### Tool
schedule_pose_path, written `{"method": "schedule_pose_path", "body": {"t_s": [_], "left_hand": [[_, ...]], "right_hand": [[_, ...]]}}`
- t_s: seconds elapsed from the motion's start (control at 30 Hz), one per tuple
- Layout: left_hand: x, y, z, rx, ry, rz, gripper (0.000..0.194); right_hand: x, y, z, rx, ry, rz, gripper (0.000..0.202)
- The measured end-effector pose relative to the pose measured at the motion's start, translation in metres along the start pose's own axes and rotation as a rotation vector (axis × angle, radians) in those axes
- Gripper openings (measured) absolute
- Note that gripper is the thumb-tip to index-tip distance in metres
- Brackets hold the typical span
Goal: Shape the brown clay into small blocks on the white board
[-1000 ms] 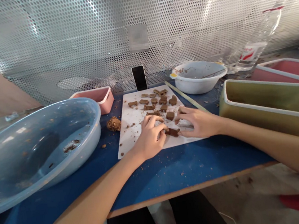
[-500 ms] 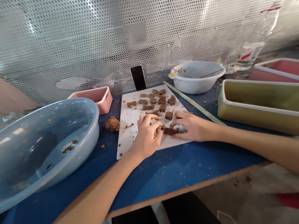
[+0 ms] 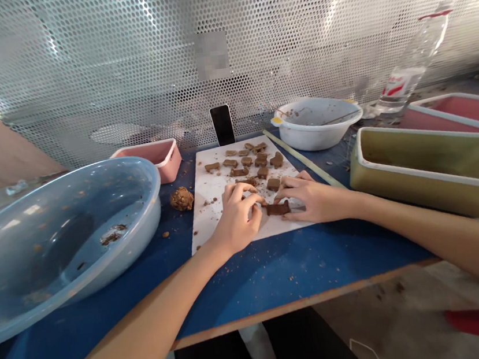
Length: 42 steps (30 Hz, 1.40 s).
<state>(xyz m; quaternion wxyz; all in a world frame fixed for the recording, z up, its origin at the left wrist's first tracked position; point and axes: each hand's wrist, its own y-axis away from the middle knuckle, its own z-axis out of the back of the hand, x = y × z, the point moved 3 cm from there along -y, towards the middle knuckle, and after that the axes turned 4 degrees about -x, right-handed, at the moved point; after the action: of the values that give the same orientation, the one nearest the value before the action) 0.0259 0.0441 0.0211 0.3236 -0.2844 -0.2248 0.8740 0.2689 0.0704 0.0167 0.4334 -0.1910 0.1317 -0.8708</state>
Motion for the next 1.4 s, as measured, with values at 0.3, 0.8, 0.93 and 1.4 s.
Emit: {"method": "schedule_pose_path", "body": {"t_s": [0.3, 0.8, 0.93, 1.4], "left_hand": [[0.012, 0.001, -0.013, -0.013, 0.008, 0.076, 0.022], [0.015, 0.004, -0.017, 0.034, 0.004, 0.122, 0.034], [0.014, 0.003, -0.017, 0.044, -0.001, 0.114, 0.033], [0.013, 0.001, -0.015, 0.052, -0.007, 0.155, 0.032]], "right_hand": [[-0.006, 0.000, -0.001, -0.052, 0.141, 0.119, 0.039], [-0.007, -0.003, -0.002, -0.048, 0.124, 0.119, 0.038], [-0.007, -0.002, 0.003, -0.037, 0.151, 0.137, 0.038], [0.017, -0.012, -0.016, -0.070, 0.112, -0.110, 0.033]]}}
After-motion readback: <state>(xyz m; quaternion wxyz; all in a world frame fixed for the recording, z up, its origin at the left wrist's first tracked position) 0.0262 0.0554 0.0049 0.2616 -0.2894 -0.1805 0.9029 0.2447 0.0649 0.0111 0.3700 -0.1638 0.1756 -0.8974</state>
